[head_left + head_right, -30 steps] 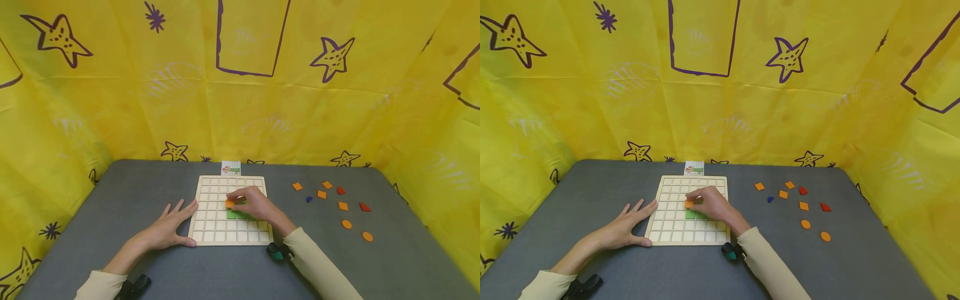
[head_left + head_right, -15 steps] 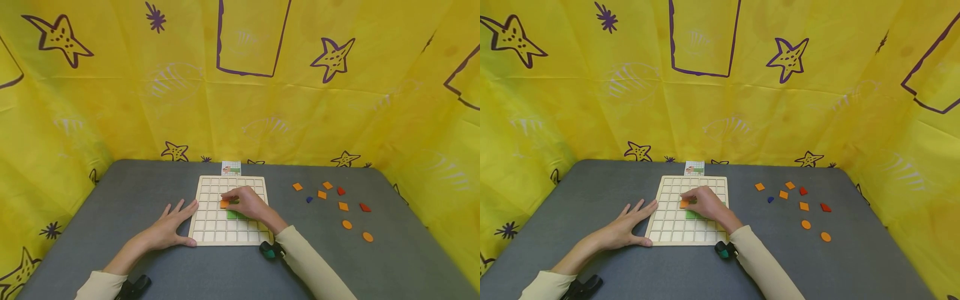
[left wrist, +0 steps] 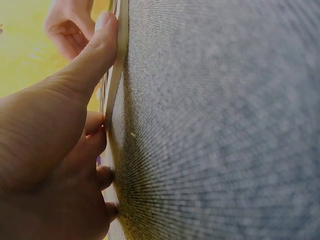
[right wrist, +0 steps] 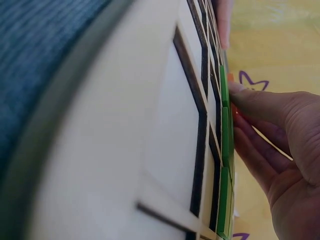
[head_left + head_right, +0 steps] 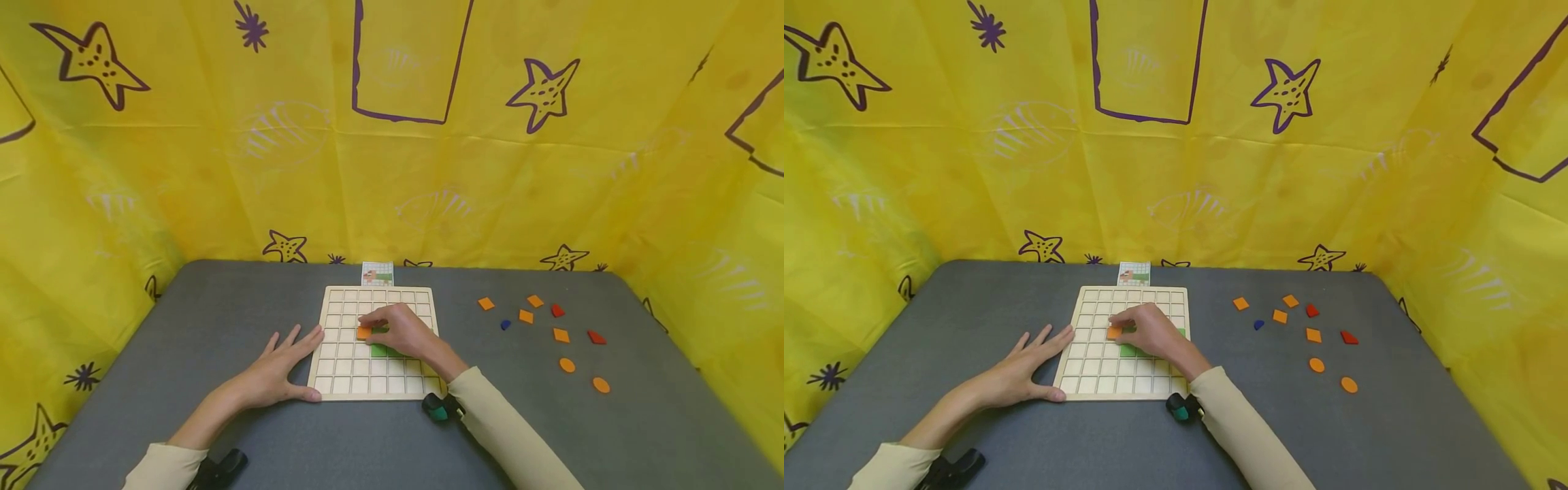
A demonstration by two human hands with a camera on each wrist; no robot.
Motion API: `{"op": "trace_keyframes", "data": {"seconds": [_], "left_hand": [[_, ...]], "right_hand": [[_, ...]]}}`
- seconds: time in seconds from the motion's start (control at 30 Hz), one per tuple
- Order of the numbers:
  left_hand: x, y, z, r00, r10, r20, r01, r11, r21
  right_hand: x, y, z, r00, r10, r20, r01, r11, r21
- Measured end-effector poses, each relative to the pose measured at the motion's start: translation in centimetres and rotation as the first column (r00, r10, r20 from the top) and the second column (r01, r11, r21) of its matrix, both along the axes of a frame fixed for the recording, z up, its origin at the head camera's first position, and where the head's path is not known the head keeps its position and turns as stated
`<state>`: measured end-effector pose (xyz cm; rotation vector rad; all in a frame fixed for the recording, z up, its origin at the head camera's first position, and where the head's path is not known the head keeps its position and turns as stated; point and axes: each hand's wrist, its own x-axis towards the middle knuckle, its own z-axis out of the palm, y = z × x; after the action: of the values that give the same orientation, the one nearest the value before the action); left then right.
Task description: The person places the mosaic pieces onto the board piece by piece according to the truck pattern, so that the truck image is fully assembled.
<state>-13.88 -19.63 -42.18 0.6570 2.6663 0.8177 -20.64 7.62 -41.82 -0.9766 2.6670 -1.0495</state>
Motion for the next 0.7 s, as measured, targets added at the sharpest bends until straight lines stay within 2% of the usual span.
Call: {"op": "trace_keyframes", "data": {"seconds": [0.33,0.7], "left_hand": [[-0.08,0.13,0.09,1.0,-0.004,-0.015,0.004,1.0,0.005],[-0.09,-0.07,-0.12,1.0,0.003,-0.002,-0.003,1.0,-0.003]], "right_hand": [[-0.17,-0.01,0.16,1.0,0.024,0.003,-0.024,1.0,-0.004],[0.21,0.4,0.63,1.0,0.0,0.015,-0.001,1.0,0.012]]}}
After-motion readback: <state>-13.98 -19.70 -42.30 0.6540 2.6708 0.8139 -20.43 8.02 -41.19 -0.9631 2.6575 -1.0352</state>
